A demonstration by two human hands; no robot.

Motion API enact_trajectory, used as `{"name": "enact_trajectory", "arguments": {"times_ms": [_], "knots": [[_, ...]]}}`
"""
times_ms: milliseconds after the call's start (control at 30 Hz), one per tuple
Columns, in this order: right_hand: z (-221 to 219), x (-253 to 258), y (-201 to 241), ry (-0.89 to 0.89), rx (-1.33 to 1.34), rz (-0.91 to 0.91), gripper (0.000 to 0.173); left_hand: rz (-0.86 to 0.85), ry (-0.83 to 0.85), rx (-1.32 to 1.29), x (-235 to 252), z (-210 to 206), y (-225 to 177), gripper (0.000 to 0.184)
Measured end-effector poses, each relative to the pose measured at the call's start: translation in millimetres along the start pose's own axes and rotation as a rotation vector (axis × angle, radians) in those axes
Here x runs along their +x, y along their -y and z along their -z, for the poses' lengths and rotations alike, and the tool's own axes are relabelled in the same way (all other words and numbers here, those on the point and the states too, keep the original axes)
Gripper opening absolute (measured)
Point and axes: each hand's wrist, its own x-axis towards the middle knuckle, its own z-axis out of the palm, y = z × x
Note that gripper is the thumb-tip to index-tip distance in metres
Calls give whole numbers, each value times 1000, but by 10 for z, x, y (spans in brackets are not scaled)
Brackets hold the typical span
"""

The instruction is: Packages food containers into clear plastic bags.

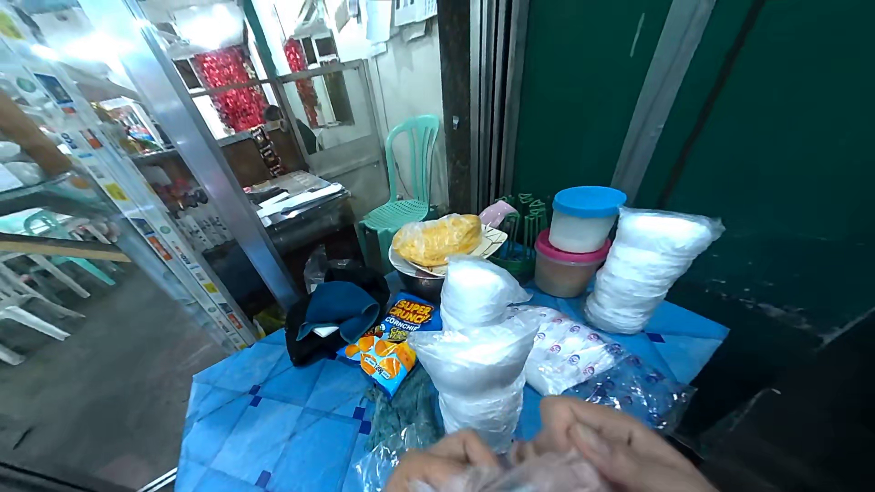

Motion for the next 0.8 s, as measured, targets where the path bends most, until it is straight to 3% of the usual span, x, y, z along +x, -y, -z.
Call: {"name": "enact_trajectory", "arguments": {"times_ms": [67,133,200,267,367,467,533,600,700,800], "knots": [[168,106,135,20,33,-23,26,15,66,-56,146,182,-141,52],[291,304,304,-17,-97,-40,21,117,-17,-100,361,269,-300,37],[340,530,422,-191,-307,-92,14,269,-173,-85,613,310,-341,21],[406,711,406,-347,-492,-208,10,390,-315,-27,794,344,-217,14],[543,774,210,-369,-500,-445,13,444,-412,61,816,377,33,18],[564,661,42,-355,-369,-516,17,508,-440,-195,698,432,217,19],[560,626,20,-379,-362,-527,19,531,-456,-416,617,463,363,22],[525,609,47,-374,-488,-553,16,528,-470,-476,501,478,486,31],[521,467,-33,-427,-556,-490,17,538,-572,-334,339,413,541,21],[377,371,-53,-595,-676,-233,16,465,-666,-42,332,345,452,18]]}}
